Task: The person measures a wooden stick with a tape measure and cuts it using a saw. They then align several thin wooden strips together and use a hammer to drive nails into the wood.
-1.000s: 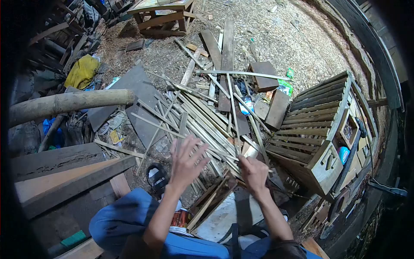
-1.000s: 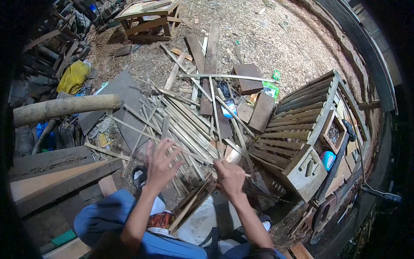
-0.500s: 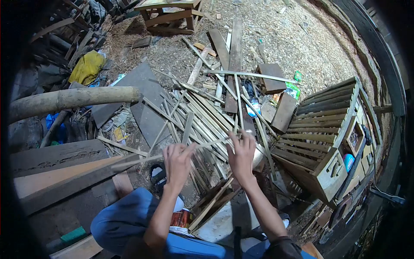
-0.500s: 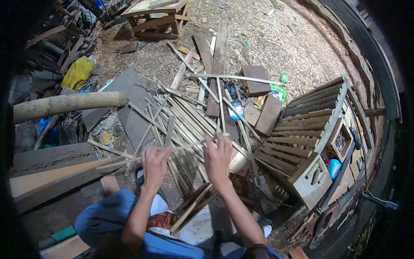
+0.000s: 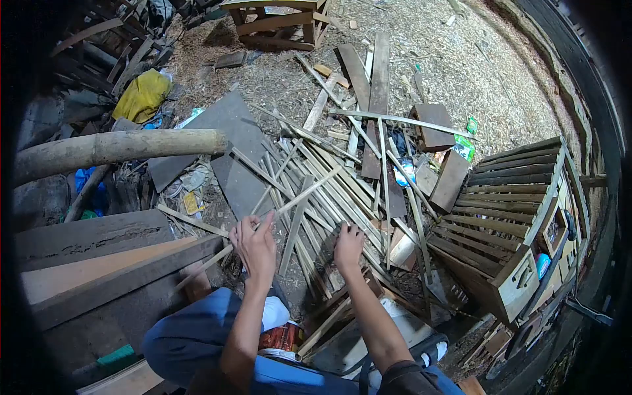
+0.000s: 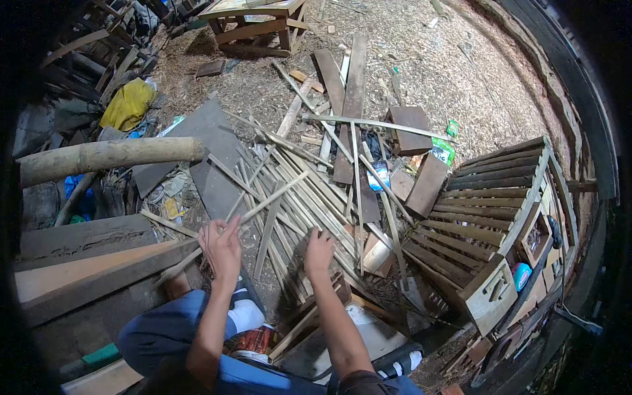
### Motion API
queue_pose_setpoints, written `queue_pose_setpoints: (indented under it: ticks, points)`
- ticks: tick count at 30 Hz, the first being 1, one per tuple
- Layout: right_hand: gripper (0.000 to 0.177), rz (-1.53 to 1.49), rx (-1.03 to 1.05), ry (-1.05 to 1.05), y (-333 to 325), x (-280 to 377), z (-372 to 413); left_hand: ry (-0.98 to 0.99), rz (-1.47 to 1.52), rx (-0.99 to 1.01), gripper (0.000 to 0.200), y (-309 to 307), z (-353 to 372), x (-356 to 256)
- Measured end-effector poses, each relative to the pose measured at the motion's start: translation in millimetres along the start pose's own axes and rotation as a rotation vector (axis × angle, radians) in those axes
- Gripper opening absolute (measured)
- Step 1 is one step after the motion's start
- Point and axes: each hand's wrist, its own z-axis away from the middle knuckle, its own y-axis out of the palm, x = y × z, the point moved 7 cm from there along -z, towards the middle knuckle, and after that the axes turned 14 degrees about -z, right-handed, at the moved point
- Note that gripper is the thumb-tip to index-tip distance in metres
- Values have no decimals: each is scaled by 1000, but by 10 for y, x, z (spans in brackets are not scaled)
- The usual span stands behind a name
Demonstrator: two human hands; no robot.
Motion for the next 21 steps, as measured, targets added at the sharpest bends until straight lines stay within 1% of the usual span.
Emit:
queue_pose_setpoints:
  ticks: [1,3,4,5,6,7,9,11,13,14,15,17,18,20,21]
  points:
    - [53,-1,0,2,-34,27,-12,-9,17,0,35,-13,-27,12]
    - [46,-52,181,102,-36,-22,-7,13,16,-4,36,-61,-78,-17]
    - [46,-49,181,106,29,-122,-21,35,15,-10,37,-76,-88,-38]
    - [40,-45,173,70,101,-208,-84,36,19,-10,37,-60,-97,-28]
    - [35,-41,164,31,30,-144,-141,54,34,-19,40,-41,-110,-14]
    - [35,-39,163,29,-33,-103,-129,73,47,-28,43,-32,-120,-2]
    - [34,-91,133,-65,-208,60,-51,74,55,-25,45,-7,-130,13]
    - [34,-125,105,-76,108,-88,17,76,65,-22,46,-2,-139,-11]
    - [35,-257,112,-71,101,10,42,80,94,-42,48,-39,-162,-24]
    - [37,-424,238,73,174,-52,71,77,90,-43,48,-52,-172,-19]
    - [37,-425,240,74,169,-42,87,83,105,-45,48,-64,-175,-29]
    - [37,-216,156,-102,79,78,101,99,123,-46,48,-73,-170,-72]
    - [37,-219,152,-101,94,94,103,99,134,-34,47,-70,-171,-80]
    - [34,-170,-46,-205,-9,185,131,96,142,-23,47,-73,-173,-86]
    - [34,-171,-47,-203,41,158,129,100,145,-18,46,-72,-175,-101]
